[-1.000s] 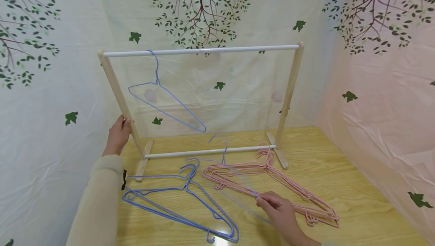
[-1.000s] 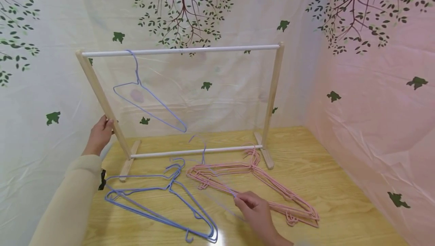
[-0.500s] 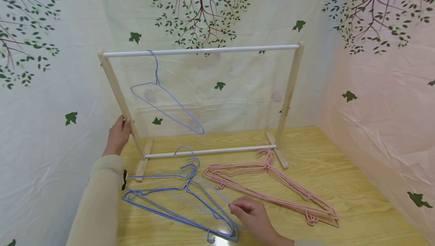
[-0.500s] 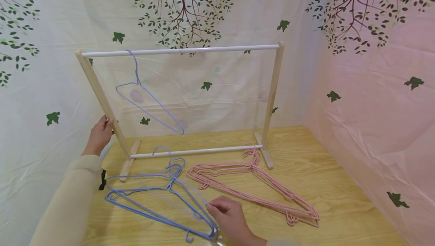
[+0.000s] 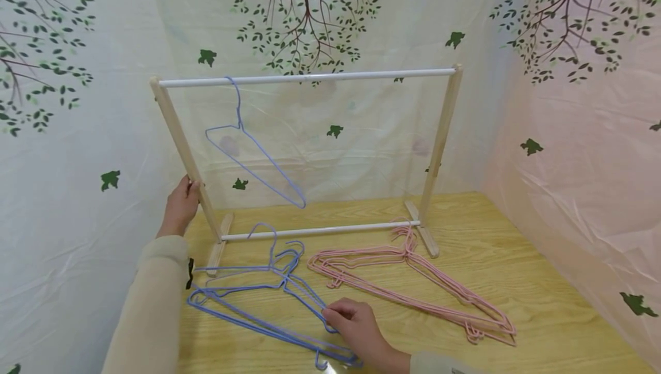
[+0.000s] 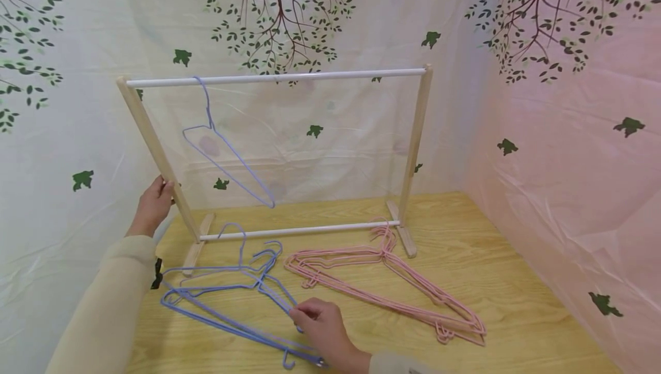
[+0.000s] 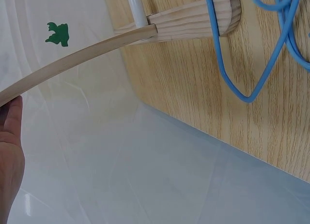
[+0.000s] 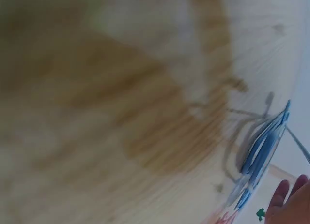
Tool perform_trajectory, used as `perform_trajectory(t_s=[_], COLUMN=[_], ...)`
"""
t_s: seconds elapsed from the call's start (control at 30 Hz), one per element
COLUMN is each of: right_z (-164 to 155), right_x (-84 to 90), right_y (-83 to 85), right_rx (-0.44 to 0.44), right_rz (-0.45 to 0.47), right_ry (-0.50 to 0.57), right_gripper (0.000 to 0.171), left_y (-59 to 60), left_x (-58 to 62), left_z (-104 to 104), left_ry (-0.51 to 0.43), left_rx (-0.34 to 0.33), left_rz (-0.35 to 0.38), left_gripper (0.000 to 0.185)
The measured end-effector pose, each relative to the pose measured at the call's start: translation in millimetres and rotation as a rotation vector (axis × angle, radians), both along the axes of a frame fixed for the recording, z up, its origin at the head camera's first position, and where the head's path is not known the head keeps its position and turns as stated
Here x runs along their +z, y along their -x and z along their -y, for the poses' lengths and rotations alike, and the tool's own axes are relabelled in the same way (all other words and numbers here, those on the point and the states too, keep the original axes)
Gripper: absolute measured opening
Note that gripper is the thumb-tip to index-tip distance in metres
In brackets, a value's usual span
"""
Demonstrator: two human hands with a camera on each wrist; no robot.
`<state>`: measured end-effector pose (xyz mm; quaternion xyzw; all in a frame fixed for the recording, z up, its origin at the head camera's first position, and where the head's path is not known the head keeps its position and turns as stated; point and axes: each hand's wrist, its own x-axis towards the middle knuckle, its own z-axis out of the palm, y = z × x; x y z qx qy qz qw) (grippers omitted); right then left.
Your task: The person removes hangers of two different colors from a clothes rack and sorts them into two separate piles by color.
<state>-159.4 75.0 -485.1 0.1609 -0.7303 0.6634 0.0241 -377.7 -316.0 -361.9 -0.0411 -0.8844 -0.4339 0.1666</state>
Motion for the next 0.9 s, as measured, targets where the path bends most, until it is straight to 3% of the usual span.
perform_trajectory(t_s=[0.23, 0.37, 0.6, 0.8, 0.9], right_z=[0, -1, -2, -2, -2], right_x=[-9.0, -10.2, -11.6, -14.1, -13.0], right_y=[11.5, 17.4, 25.6, 32.3, 33.7], right_rx=[-0.18, -0.211, -0.158, -0.056, -0.026], right_rz=[-0.173, -0.25, -0.264, -0.374, -0.399], right_ry=[-0.368, -0.542, -0.75, -0.95, -0.995], right_gripper=[0.008, 0.006, 0.011, 0.016, 0.018], left_y=[0.6, 0.0, -0.7, -0.8, 0.1], left_x=[1.5, 1.4, -1.1, -0.3, -0.8], left_z=[-2, -1, 0, 1, 1], left_ry=[-0.013, -0.015, -0.015, 0.001, 0.0], left_rx=[0.002, 0.0, 0.026, 0.002, 0.0], left_rz=[-0.004, -0.011, -0.027, -0.024, -0.025], left_gripper=[0.05, 0.05, 0.048, 0.049, 0.049])
